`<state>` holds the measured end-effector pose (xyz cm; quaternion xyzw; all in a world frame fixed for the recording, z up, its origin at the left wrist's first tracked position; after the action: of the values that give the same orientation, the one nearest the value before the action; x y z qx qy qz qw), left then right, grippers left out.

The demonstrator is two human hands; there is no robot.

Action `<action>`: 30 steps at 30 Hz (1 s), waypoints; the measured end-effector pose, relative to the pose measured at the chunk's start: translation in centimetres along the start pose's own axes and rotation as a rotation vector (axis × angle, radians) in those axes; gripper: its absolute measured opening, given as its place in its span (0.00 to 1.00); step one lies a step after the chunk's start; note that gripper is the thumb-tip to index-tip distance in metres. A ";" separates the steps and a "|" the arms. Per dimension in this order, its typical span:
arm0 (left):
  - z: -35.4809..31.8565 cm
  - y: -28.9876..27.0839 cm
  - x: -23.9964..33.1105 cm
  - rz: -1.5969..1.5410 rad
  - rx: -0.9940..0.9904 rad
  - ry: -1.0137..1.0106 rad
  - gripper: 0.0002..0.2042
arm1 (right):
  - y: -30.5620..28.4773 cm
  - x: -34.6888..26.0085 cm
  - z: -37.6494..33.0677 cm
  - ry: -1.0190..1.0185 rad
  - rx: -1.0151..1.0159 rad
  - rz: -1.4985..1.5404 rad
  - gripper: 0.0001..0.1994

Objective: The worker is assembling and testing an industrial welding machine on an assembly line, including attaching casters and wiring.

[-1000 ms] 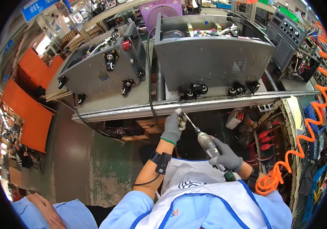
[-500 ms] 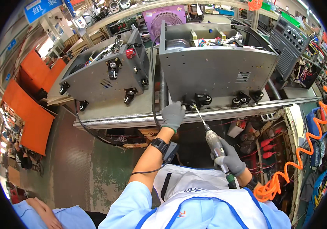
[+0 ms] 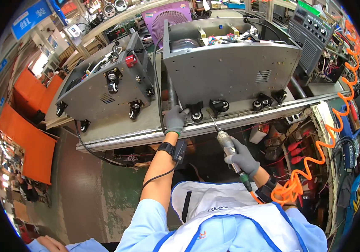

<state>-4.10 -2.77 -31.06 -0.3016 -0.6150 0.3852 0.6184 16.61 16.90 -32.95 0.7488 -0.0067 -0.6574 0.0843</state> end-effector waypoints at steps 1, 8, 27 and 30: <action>0.3 0.6 -1.0 -0.053 -0.039 -0.070 0.18 | 0.0 0.2 0.3 0.002 0.008 0.008 0.42; 0.9 0.8 -1.0 -0.126 -0.026 -0.002 0.17 | 1.1 1.1 2.5 -0.088 0.027 -0.142 0.43; 0.4 -0.2 -0.4 -0.183 -0.019 0.007 0.17 | 1.7 2.0 2.3 -0.217 0.131 -0.180 0.42; 0.9 0.5 -0.8 -0.198 -0.063 -0.010 0.16 | 1.9 1.6 2.3 -0.220 0.140 -0.186 0.42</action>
<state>-4.97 -3.23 -31.83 -0.2567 -0.6567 0.3044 0.6405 14.71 14.57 -34.54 0.6738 0.0075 -0.7382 -0.0306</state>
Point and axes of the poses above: each hand's wrist, its own z-axis towards the middle knuckle, its own y-axis out of the palm, x = y × z, the point moved 10 cm from there along z, towards the middle knuckle, and after that the axes turned 8 degrees about -y, right-handed, at the moved point
